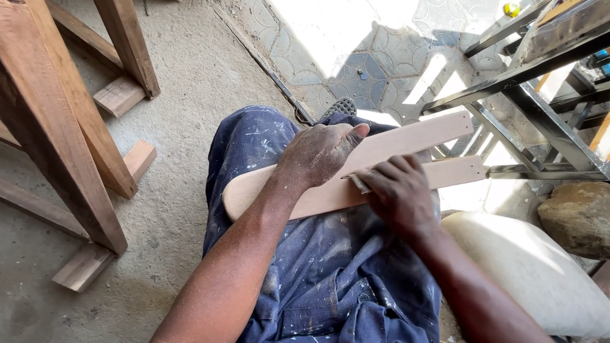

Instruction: Sanding a curved wooden furniture component by hand using sandpaper to smooth the surface.

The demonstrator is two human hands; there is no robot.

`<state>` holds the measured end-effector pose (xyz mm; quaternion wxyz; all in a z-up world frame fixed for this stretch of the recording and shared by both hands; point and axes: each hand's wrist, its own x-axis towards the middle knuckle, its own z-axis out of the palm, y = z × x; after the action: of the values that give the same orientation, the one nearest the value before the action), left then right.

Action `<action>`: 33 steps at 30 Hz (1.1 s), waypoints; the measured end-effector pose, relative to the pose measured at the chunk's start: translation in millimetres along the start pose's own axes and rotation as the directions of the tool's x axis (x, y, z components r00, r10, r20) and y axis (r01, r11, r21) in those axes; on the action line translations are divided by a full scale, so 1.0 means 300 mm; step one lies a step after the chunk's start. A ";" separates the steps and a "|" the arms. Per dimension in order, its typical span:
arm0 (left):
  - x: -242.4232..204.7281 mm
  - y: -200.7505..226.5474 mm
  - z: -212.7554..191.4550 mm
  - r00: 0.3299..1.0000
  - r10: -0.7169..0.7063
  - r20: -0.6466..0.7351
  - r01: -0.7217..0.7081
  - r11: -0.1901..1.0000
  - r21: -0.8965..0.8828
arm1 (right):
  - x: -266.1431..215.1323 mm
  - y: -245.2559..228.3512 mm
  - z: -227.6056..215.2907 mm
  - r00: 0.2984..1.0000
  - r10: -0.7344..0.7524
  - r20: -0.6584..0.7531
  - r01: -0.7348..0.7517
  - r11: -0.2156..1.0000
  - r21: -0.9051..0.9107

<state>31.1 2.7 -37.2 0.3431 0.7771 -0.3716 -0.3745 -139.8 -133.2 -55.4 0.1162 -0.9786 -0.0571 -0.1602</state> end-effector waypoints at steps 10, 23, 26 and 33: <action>-0.009 0.003 0.000 1.000 0.009 -0.023 -0.009 1.000 0.016 | 0.020 -0.035 -0.006 1.000 -0.020 0.002 0.020 0.999 -0.042; -0.011 -0.001 -0.006 1.000 0.004 0.008 -0.005 1.000 0.017 | -0.028 -0.028 0.015 0.995 0.083 -0.055 -0.083 0.997 -0.005; -0.012 0.014 -0.012 1.000 0.009 0.001 -0.009 1.000 0.004 | -0.030 -0.030 0.028 0.996 0.083 -0.017 -0.084 0.996 -0.029; -0.004 0.010 -0.007 1.000 0.002 -0.008 -0.002 1.000 0.008 | 0.063 0.022 -0.072 0.991 0.027 0.135 -0.026 1.000 -0.012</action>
<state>31.4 2.6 -33.3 0.3420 0.7794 -0.3725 -0.3699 -127.5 -143.4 -30.6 0.1093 -0.9884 -0.0508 -0.0924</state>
